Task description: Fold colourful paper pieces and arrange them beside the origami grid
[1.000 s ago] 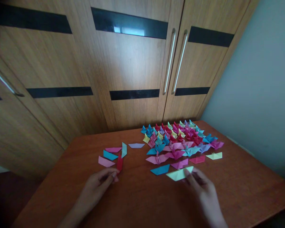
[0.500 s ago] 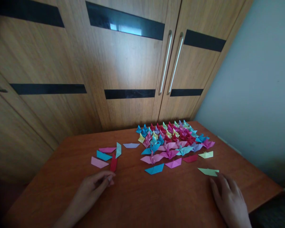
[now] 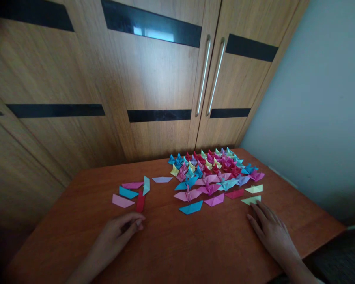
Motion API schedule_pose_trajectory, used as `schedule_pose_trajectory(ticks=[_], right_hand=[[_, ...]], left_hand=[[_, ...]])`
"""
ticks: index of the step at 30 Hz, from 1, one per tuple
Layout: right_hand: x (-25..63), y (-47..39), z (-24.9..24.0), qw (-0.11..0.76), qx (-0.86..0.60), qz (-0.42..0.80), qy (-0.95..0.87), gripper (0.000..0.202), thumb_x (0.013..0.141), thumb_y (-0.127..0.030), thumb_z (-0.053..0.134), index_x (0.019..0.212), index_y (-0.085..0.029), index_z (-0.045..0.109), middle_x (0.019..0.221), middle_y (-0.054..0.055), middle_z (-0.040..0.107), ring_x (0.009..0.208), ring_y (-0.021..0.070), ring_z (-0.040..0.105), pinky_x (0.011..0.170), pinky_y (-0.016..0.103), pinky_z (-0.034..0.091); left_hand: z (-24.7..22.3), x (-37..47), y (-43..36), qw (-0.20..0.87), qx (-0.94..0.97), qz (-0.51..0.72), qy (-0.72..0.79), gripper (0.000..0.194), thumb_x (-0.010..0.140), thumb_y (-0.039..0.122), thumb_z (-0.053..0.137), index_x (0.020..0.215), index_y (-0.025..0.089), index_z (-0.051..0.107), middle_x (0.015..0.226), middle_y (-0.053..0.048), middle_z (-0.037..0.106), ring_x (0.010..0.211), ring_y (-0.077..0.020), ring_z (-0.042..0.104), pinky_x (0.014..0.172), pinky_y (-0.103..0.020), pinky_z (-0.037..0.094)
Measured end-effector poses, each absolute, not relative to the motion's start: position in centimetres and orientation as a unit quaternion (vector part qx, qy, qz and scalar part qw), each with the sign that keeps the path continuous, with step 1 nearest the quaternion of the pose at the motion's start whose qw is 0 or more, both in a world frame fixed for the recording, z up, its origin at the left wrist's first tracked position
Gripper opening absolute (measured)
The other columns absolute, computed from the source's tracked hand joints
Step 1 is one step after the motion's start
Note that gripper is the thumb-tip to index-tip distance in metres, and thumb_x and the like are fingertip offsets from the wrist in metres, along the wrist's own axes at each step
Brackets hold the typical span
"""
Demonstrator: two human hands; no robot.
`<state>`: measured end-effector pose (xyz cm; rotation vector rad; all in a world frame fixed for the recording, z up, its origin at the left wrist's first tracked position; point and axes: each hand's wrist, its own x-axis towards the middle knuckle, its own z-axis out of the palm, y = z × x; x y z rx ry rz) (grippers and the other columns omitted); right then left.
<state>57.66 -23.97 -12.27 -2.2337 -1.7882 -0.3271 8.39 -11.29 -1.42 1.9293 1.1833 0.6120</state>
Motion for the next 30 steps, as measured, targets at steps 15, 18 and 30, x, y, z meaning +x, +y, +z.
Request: schedule_pose_trajectory(ticks=[15, 18, 30], right_hand=[[58.0, -22.9, -11.4, 0.152, -0.764, -0.079, -0.622, 0.054, 0.088, -0.054, 0.037, 0.129, -0.020, 0.046, 0.136, 0.013, 0.046, 0.122, 0.0306, 0.046, 0.100, 0.050, 0.038], [57.9, -22.8, -11.3, 0.156, -0.764, -0.084, -0.621, 0.053, 0.088, -0.053, 0.037, 0.128, -0.020, 0.047, 0.135, 0.013, 0.047, 0.122, 0.0308, 0.046, 0.100, 0.050, 0.038], [57.8, -22.9, -11.7, 0.145, -0.763, -0.095, -0.623, 0.053, 0.089, -0.054, 0.033, 0.127, -0.020, 0.048, 0.134, 0.013, 0.047, 0.121, 0.0306, 0.047, 0.099, 0.049, 0.040]], left_hand=[[-1.2, 8.4, -11.3, 0.385, 0.751, 0.251, 0.474, 0.022, 0.085, 0.032, 0.047, 0.089, 0.023, 0.066, 0.077, 0.000, 0.071, 0.076, -0.0187, 0.066, 0.072, -0.026, 0.048], [-1.0, 8.4, -11.3, 0.387, 0.749, 0.251, 0.475, 0.022, 0.085, 0.033, 0.047, 0.088, 0.023, 0.067, 0.077, -0.001, 0.071, 0.076, -0.0189, 0.066, 0.072, -0.026, 0.048], [-1.2, 8.4, -11.4, 0.393, 0.745, 0.257, 0.474, 0.022, 0.085, 0.032, 0.047, 0.088, 0.023, 0.067, 0.077, -0.001, 0.071, 0.075, -0.0188, 0.065, 0.072, -0.026, 0.048]])
